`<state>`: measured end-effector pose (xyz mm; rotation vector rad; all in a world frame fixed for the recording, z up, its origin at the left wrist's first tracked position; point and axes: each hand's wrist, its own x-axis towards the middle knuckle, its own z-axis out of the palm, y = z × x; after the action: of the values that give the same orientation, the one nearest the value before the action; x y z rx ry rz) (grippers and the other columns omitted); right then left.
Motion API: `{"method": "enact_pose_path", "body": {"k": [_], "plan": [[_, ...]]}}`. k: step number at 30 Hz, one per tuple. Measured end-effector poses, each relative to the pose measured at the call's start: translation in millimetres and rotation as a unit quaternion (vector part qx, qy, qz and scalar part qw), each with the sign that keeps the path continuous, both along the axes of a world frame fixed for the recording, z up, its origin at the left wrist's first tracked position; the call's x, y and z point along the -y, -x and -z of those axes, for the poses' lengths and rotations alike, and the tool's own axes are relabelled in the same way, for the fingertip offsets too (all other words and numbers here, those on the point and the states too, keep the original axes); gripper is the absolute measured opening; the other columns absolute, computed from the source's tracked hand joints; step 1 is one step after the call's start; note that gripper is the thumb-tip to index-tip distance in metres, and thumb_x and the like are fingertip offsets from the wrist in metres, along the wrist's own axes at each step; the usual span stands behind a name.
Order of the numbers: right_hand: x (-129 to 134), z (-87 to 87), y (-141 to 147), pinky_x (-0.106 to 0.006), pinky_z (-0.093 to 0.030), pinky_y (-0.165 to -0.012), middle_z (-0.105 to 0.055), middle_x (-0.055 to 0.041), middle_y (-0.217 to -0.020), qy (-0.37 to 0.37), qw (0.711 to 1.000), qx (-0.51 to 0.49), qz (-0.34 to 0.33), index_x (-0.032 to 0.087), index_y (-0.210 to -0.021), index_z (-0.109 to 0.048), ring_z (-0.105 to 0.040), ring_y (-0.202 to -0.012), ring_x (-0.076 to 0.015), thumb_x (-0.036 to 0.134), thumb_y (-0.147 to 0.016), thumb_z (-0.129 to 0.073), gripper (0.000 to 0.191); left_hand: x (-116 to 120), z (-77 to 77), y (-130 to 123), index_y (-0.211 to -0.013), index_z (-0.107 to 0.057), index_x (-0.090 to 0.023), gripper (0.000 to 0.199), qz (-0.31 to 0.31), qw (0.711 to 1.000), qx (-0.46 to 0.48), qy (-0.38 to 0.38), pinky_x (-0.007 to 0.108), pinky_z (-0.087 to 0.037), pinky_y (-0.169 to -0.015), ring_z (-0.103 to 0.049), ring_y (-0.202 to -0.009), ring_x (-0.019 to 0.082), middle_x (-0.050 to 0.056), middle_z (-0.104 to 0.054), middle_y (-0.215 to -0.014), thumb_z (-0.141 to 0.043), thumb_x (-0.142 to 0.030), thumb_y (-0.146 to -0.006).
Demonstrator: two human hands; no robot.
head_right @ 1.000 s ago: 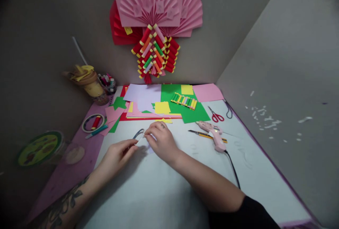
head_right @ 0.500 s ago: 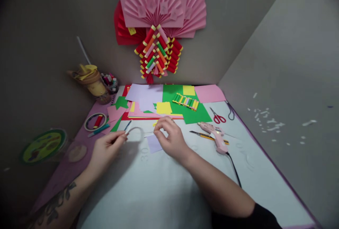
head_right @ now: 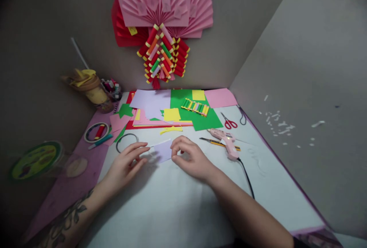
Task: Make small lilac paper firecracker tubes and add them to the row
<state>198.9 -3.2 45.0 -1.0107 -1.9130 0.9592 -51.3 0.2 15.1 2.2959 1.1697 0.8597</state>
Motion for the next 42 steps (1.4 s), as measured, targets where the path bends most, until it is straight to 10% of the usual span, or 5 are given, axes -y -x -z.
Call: {"method": "enact_pose_path", "body": {"k": [11,17,26,32,42], "plan": [[-6,32.5,8,-0.026,-0.043,-0.061,-0.053,-0.0040,-0.099,0.138,0.964,-0.162,0.159,0.027,-0.118,-0.046,-0.051,-0.072,-0.0124,0.028,-0.072,-0.065,0.049,-1,-3.8,-12,-0.079,-0.062,-0.016,0.012,-0.023,0.990,0.109,0.083,0.023,-0.045,-0.062,-0.058,-0.075,0.013,0.005,-0.061,-0.082,-0.052,-0.017,-0.084],[5,39.7,32,-0.025,-0.037,-0.058,-0.053,0.0012,-0.070,0.302,0.928,-0.216,0.035,0.019,-0.078,-0.059,-0.045,-0.062,-0.0110,0.031,-0.066,-0.071,0.021,2,-4.8,-25,-0.080,-0.064,-0.016,0.013,0.024,0.985,0.111,0.130,0.025,-0.046,-0.068,-0.059,-0.078,0.014,0.006,-0.064,-0.083,-0.053,-0.020,-0.084],[-6,32.6,13,-0.024,-0.031,-0.052,-0.053,0.0007,-0.077,0.208,0.895,-0.348,0.186,0.020,-0.066,-0.055,-0.039,-0.056,-0.0092,0.028,-0.068,-0.068,0.015,-18,-11.7,-35,-0.132,-0.046,-0.020,0.042,0.069,0.987,-0.011,0.144,0.030,-0.050,-0.078,-0.061,-0.098,0.018,0.010,-0.060,-0.122,-0.039,-0.029,-0.091],[-11,42.0,3,-0.023,-0.026,-0.048,-0.052,0.0021,-0.071,0.212,0.890,-0.338,0.220,0.020,-0.069,-0.055,-0.037,-0.052,-0.0081,0.028,-0.068,-0.066,0.014,-25,11.4,-30,-0.135,-0.041,-0.025,0.056,0.187,0.937,-0.293,-0.013,0.057,-0.015,-0.108,-0.023,-0.136,0.031,0.008,-0.041,-0.142,-0.045,-0.051,-0.086],[-9,47.2,8,-0.027,-0.039,-0.062,-0.055,0.0005,-0.076,0.220,0.915,-0.269,0.204,0.020,-0.070,-0.054,-0.049,-0.065,-0.0131,0.031,-0.069,-0.065,0.015,1,17.2,-50,-0.129,-0.048,-0.021,0.052,0.048,0.950,-0.307,-0.021,0.061,-0.018,-0.104,-0.030,-0.132,0.036,0.013,-0.049,-0.135,-0.052,-0.046,-0.083]]}}
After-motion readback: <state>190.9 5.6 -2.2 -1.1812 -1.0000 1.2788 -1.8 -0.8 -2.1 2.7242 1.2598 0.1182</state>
